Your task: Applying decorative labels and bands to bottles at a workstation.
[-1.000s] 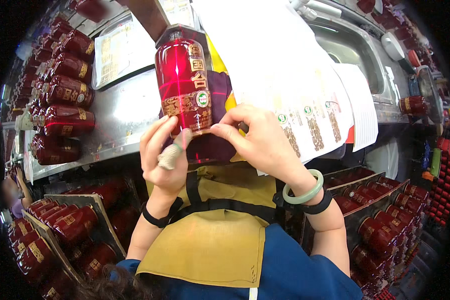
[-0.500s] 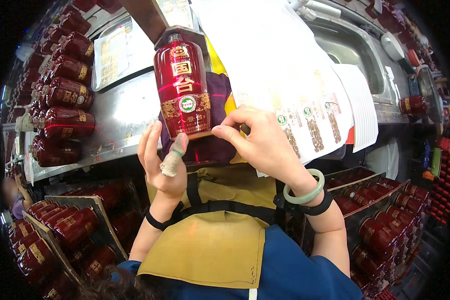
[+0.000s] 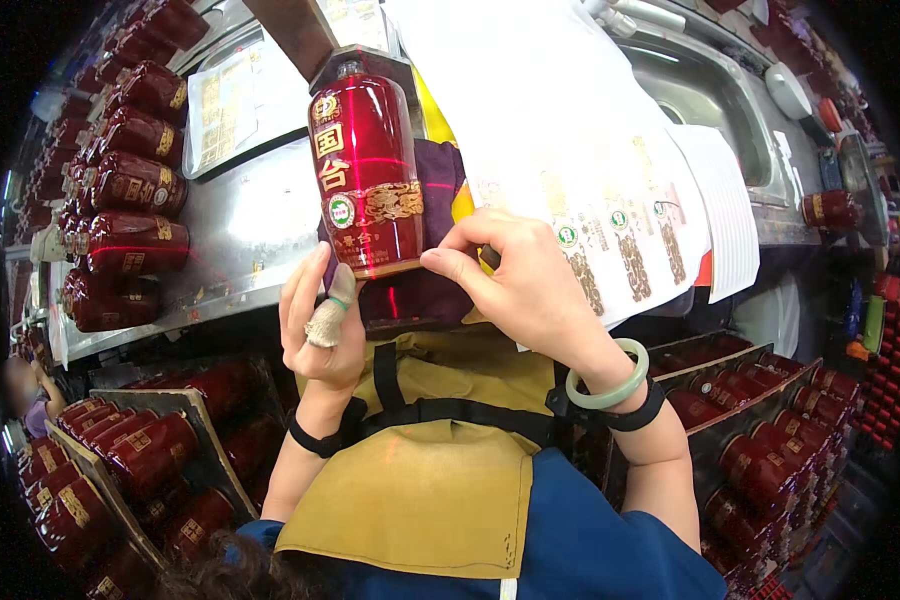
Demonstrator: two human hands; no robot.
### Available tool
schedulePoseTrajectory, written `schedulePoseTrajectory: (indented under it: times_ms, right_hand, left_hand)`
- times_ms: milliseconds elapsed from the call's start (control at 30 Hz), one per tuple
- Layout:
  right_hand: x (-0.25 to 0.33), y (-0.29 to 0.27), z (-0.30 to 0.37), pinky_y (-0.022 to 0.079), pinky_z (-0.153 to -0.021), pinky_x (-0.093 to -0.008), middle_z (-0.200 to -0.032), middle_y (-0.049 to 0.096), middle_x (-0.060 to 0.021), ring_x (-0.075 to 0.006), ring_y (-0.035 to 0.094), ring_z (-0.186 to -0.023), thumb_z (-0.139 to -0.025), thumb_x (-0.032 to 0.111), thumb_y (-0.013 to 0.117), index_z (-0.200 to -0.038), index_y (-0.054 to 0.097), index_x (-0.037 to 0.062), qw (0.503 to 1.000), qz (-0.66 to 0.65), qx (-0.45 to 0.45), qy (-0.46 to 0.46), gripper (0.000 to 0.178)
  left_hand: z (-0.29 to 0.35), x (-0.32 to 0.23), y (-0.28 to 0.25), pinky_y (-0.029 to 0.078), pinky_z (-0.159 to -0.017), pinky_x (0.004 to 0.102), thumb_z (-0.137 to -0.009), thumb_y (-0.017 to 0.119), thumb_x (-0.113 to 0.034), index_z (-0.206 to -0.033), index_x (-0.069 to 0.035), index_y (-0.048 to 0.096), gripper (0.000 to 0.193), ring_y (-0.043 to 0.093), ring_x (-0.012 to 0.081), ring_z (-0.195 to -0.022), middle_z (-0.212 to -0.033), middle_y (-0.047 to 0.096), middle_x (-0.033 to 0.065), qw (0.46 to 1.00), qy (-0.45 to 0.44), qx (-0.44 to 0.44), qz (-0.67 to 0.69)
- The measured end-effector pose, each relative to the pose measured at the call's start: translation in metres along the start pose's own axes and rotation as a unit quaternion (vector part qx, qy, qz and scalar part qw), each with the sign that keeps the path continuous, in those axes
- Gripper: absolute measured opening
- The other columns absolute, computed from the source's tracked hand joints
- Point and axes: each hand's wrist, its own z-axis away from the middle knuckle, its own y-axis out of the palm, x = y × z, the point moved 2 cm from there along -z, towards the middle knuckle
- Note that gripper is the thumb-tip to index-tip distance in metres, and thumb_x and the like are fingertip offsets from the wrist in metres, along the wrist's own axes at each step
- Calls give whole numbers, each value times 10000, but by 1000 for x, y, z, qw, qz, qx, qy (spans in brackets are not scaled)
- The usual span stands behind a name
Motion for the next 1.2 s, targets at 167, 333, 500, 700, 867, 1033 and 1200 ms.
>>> schedulePoseTrajectory:
  times_ms: [167,333,500,700,867,1033,1200]
  right_hand:
    - [-4,-1,1,498,-684,-368,-821,710,-157,-277,677,-748,-897,184,774,-882,732,-37,1000,1,0,6,225]
    - [-4,0,0,503,-691,-371,-819,708,-155,-277,678,-747,-901,174,766,-877,731,-37,1000,9,-12,1,215]
    - [1,1,1,491,-676,-365,-795,691,-150,-264,642,-702,-906,172,761,-876,719,-46,1000,-12,1,11,224]
    - [1,2,0,481,-655,-361,-779,684,-146,-255,632,-687,-904,175,765,-878,722,-46,1000,-15,-1,-9,226]
    - [-5,0,-1,485,-652,-358,-793,700,-145,-254,647,-691,-900,186,767,-886,730,-42,1000,0,-10,1,231]
    - [-6,1,-1,492,-664,-355,-804,707,-144,-253,656,-699,-899,189,767,-889,733,-41,1000,5,-9,1,232]
    - [-3,2,0,497,-669,-355,-805,704,-143,-256,663,-712,-901,185,765,-890,728,-43,1000,-18,3,8,231]
  left_hand:
    - [-7,-10,2,580,-957,428,-803,810,79,-1087,22,743,297,654,362,-1166,-1263,683,164,999,3,3,-52]
    - [-14,-17,9,578,-963,429,-792,831,57,-1057,66,734,282,668,348,-1138,-1224,701,163,999,30,42,-18]
    - [-9,-5,7,597,-939,414,-805,771,138,-1111,82,721,314,703,352,-1111,-1169,725,181,997,-48,-4,56]
    - [-3,-3,1,586,-944,399,-807,773,139,-1193,93,679,401,697,341,-1104,-1222,697,184,999,-29,13,24]
    - [-11,-17,8,556,-985,402,-791,835,50,-1257,89,627,512,636,340,-1178,-1237,663,171,998,38,-12,-43]
    - [-15,-17,12,582,-916,410,-782,845,43,-1134,64,703,380,675,353,-1103,-1189,696,176,999,35,39,-11]
    - [-6,-3,9,607,-940,409,-811,784,112,-1105,95,696,308,710,352,-1079,-1156,713,201,995,-68,-15,73]
